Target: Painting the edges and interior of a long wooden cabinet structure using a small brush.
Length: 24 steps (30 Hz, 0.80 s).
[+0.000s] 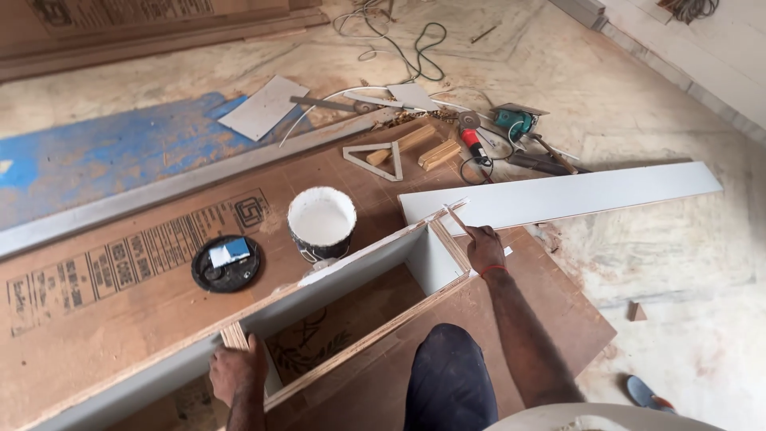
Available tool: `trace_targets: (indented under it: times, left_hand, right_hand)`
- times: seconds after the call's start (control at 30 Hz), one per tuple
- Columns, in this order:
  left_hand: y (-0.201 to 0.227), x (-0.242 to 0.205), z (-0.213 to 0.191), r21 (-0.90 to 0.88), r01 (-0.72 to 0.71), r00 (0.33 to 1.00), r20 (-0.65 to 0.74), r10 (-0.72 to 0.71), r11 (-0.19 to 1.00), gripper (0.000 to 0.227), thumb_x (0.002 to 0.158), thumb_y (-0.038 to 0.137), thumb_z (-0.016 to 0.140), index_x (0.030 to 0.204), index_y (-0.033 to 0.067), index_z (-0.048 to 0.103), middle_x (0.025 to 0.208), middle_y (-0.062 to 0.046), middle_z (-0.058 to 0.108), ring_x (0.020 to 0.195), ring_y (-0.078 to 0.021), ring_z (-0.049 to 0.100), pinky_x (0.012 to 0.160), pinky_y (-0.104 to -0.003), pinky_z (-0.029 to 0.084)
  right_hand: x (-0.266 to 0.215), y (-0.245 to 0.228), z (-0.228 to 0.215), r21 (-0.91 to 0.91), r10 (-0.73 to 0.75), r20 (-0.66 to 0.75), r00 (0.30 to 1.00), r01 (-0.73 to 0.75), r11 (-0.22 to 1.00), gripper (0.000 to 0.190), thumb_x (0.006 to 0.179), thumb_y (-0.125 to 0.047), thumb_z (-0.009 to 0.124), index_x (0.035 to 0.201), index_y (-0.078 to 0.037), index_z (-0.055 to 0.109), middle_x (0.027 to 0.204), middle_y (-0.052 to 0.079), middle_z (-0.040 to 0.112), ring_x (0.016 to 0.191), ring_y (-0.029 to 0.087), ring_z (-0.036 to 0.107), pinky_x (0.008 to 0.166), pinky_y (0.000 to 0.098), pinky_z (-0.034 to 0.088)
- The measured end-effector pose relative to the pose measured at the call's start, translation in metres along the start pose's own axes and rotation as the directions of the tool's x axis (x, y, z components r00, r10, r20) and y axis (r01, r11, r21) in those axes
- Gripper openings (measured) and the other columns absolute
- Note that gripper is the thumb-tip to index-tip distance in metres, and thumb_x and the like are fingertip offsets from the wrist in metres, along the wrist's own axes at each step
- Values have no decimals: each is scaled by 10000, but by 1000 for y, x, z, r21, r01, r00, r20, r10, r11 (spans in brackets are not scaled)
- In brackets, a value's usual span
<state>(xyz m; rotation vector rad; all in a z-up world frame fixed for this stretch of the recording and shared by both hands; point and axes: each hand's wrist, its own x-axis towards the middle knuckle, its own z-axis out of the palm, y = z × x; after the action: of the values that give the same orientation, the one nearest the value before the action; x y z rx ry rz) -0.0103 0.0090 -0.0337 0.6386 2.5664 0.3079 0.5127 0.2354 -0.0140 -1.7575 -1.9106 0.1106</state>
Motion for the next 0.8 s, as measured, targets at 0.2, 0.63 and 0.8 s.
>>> trace_targets:
  times: [0.2, 0.63, 0.8]
  left_hand:
    - [-4, 3, 11, -9, 13, 998, -63, -13, 1000, 793, 874, 652, 683, 1333, 10, 611, 1378, -197, 619, 1285, -367, 602, 1014, -527, 537]
    - [-50, 101, 112, -93, -106, 929, -364, 65, 990, 670, 794, 537, 791, 1118, -47, 739, 1116, -310, 717, 1059, -460, 700, 968, -550, 569]
    - [-74, 153, 165, 146, -372, 712, -589, 382, 917, 559, 934, 440, 789, 1149, -60, 665, 993, -202, 661, 886, -324, 669, 866, -409, 575]
  right_hand:
    - [4, -33, -8, -5, -121, 99, 988, 122, 993, 565, 825, 51, 559, 1323, -182, 690, 1127, 171, 660, 1023, 388, 614, 946, 496, 502]
    - [16, 31, -14, 40, 209, -185, 960, -206, 978, 282, 923, -105, 619, 1176, -150, 735, 1104, 160, 734, 1047, 378, 685, 918, 492, 569]
    - [4, 9, -9, -24, 449, 79, 890, -448, 894, 298, 1029, -148, 559, 1241, -236, 749, 1078, 131, 746, 938, 263, 754, 931, 388, 630]
